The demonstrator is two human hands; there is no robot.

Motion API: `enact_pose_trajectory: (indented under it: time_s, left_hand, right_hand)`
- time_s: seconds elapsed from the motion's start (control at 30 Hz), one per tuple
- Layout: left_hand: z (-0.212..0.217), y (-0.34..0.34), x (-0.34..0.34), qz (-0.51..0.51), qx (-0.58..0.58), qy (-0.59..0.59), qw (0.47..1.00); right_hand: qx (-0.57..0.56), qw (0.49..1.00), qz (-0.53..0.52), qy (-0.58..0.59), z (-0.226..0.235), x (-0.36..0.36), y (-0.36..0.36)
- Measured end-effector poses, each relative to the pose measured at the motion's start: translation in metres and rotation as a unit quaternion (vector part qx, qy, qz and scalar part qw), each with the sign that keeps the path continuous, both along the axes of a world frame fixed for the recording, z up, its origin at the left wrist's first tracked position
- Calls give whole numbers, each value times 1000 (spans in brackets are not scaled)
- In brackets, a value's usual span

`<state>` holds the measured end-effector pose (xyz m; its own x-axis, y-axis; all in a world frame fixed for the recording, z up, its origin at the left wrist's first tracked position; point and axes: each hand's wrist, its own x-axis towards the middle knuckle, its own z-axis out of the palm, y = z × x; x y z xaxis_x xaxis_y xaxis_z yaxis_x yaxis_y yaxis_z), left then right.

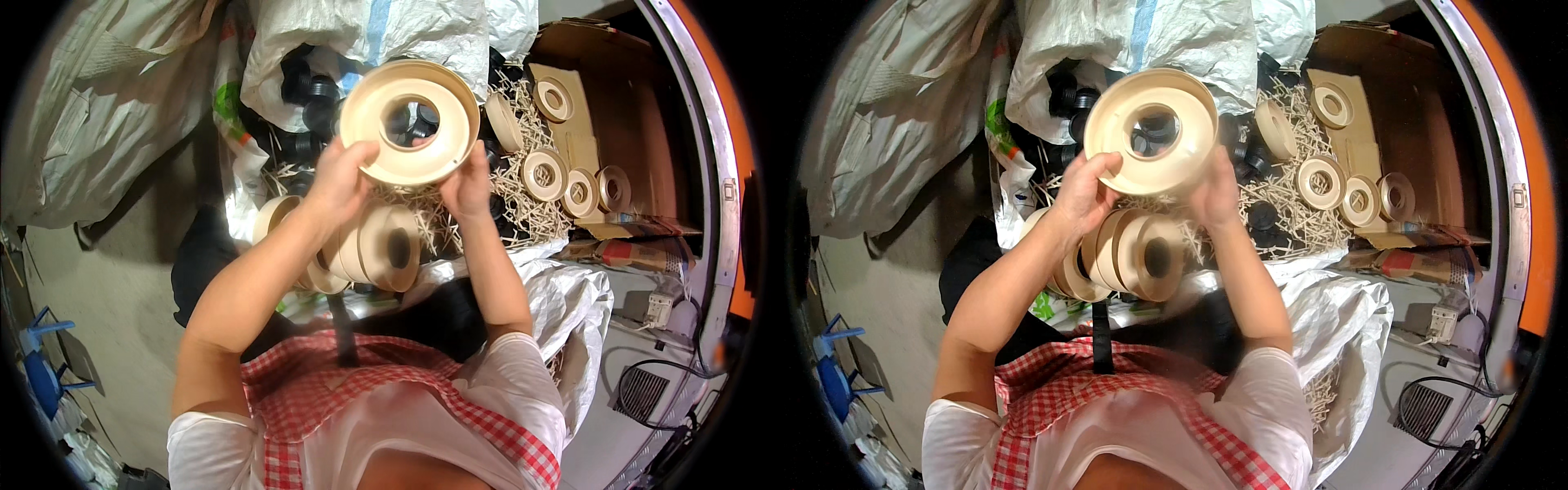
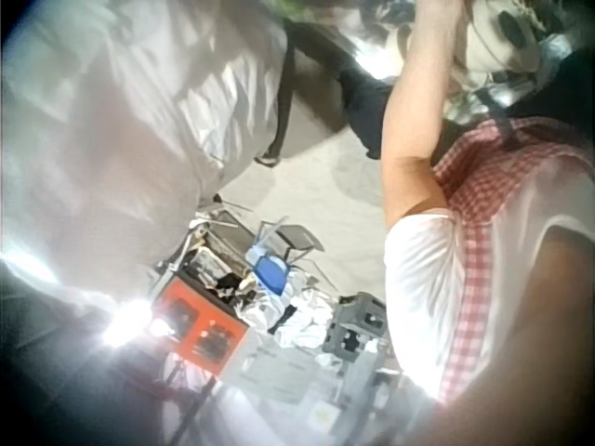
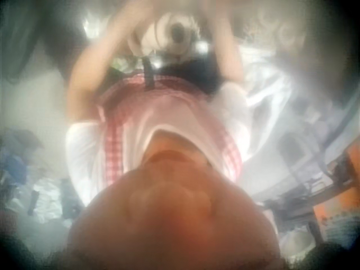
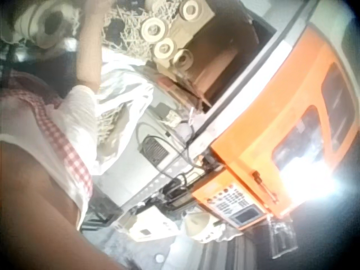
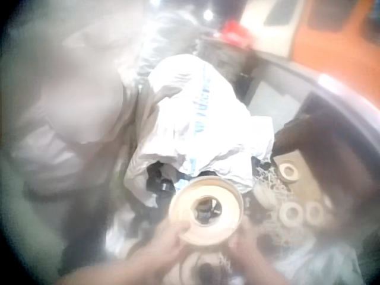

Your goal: The person sorts plastic rings and black plastic components from a pile onto a packing surface, occasionally tossing items into a large white bag.

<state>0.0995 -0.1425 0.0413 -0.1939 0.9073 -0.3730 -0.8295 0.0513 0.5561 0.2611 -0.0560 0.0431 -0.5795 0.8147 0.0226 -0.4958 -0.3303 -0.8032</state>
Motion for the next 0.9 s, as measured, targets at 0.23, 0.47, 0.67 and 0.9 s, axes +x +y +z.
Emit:
enact_pose_trajectory:
  time_s: [0.23, 0.47, 0.67, 0.9]
  left_hand:
    - [4, 4, -17, 100, -31, 188, 977]
    - [-4, -7, 2, -17, 39, 213, 976]
    - [14, -23, 6, -219, 84, 188, 954]
    - [22, -29, 2, -297, 135, 159, 932]
  right_hand:
    - [452, 415, 36, -789, -92, 67, 32]
    - [367, 705, -184, -578, -24, 41, -19]
    - [378, 794, -97, -467, 6, 19, -68]
    - [589, 664, -16, -460, 20, 34, -70]
